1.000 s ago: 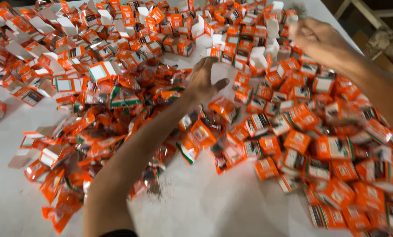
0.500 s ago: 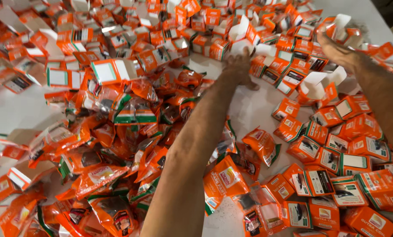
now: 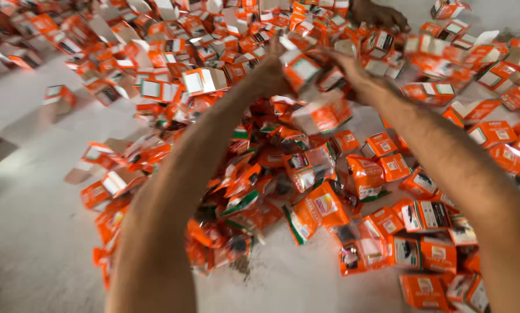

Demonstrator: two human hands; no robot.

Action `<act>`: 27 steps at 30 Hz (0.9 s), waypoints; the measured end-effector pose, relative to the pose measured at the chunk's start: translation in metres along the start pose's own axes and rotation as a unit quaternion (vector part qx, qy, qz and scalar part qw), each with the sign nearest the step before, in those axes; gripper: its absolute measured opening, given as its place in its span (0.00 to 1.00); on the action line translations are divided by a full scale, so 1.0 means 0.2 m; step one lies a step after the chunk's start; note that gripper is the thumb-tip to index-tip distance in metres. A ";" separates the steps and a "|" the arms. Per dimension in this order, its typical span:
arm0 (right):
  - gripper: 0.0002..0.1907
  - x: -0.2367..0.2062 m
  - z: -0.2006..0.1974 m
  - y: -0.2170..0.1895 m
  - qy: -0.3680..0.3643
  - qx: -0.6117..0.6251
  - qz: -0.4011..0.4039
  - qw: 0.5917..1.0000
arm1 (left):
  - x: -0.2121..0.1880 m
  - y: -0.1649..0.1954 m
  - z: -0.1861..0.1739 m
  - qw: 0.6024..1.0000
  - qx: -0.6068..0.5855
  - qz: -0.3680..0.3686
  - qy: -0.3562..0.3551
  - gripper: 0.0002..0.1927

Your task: The person picks up small orange plastic packets from a pile on the table, places them into an open cardboard box, folds the box flaps closed, and sets the filled box onto a large pile of finished boxes, repeating the cycle.

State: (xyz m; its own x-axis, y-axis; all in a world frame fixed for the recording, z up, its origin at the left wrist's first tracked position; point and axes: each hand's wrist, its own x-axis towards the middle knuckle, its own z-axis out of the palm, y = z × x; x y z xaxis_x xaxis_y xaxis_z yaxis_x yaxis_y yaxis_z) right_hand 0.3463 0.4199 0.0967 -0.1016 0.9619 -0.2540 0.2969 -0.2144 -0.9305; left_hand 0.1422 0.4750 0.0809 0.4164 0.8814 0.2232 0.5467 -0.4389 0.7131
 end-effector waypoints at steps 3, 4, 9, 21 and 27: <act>0.37 -0.09 0.26 -0.14 -0.079 0.029 -0.051 0.995 | -0.31 -0.12 -0.29 0.945 0.263 0.194 0.030 0.50; 0.36 -0.12 0.34 -0.18 -0.074 -0.010 -0.048 0.996 | -0.40 -0.13 -0.37 0.922 0.302 0.238 0.044 0.46; 0.41 -0.26 0.62 -0.28 -0.023 -0.186 -0.184 0.965 | -0.77 -0.16 -0.65 0.930 0.363 -0.056 0.022 0.49; 0.30 -0.98 0.54 0.06 -0.092 -0.222 -0.168 0.956 | -1.69 0.31 -0.05 0.928 0.159 0.214 0.261 0.30; 0.21 -1.30 0.45 0.23 0.117 -0.505 -0.325 0.791 | -1.91 0.54 0.23 0.923 0.218 0.212 0.235 0.28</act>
State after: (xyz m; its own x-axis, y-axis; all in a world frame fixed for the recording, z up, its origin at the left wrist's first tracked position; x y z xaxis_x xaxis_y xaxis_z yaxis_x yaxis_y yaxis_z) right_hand 0.3008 0.1441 0.0971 -0.4009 0.8431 0.3584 0.8730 0.4702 -0.1295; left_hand 0.0744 0.0828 0.0416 0.3553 0.5473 0.7578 0.6901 -0.7004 0.1823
